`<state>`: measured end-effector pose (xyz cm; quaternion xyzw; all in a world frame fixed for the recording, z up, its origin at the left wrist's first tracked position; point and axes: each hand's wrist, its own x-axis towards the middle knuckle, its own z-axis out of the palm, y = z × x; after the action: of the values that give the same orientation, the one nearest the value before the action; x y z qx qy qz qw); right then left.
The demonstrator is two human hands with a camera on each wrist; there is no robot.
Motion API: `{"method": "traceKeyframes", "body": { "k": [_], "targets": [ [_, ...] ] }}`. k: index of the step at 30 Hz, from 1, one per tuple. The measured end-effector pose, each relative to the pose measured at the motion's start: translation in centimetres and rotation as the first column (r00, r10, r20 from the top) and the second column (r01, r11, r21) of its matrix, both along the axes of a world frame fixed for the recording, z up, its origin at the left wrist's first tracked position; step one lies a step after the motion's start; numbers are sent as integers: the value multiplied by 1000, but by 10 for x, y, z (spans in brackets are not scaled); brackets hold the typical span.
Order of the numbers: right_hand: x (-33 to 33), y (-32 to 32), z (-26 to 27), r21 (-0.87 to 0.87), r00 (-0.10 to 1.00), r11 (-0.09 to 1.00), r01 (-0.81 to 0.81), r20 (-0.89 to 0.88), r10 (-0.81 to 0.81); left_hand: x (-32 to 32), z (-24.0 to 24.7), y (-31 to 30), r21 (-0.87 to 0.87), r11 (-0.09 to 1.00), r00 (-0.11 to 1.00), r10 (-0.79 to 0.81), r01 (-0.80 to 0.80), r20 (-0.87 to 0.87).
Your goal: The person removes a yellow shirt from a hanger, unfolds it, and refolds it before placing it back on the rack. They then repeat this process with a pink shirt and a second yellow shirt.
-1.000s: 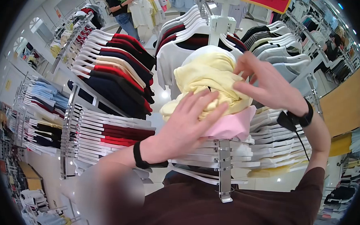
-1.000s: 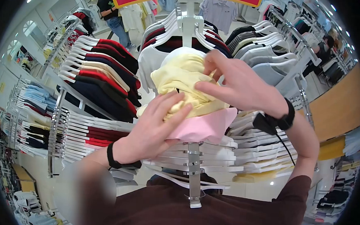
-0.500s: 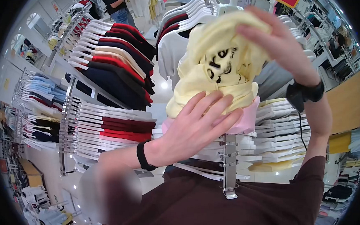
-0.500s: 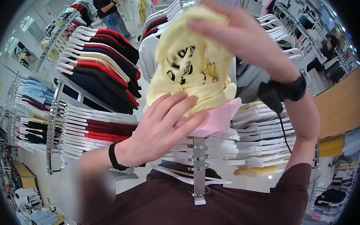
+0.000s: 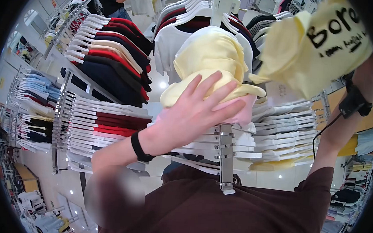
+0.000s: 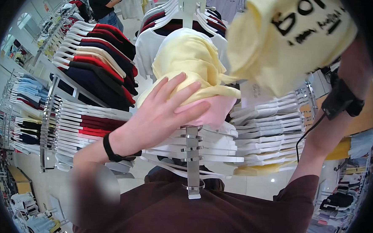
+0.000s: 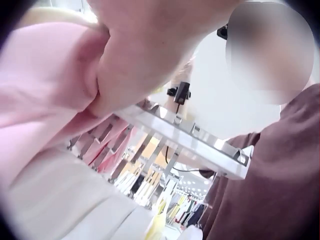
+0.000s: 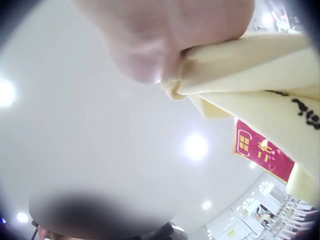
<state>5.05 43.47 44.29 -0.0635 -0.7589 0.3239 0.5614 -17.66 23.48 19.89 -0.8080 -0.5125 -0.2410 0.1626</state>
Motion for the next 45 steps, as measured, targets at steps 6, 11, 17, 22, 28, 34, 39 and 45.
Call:
{"method": "traceKeyframes", "body": {
  "k": [6,11,17,22,28,34,39,45],
  "targets": [
    [36,-18,-39,60,999,997,44,1,-44,3,6,6,-77,996,999,35,-36,-12],
    [58,-40,-75,11,997,997,79,-3,-79,-7,8,26,25,997,997,77,-77,12],
    [79,-74,-119,-47,995,995,94,50,-91,-20,0,46,125,988,996,85,-85,11],
    [85,-116,-155,-106,995,991,78,66,-71,-36,-1,54,177,982,997,77,-71,-25],
    [98,-181,-179,-151,994,983,101,57,-93,-32,-23,9,206,972,990,87,-110,115],
    [119,-245,-206,-231,985,960,161,-22,-171,-12,-78,-79,180,958,894,128,-223,428],
    [155,-303,-235,-353,967,920,171,-119,-225,-3,-110,-58,32,998,758,-56,46,650],
    [184,-351,-287,-667,888,722,-183,-427,-170,-63,-146,-5,-455,889,802,236,50,549]
  ]
}}
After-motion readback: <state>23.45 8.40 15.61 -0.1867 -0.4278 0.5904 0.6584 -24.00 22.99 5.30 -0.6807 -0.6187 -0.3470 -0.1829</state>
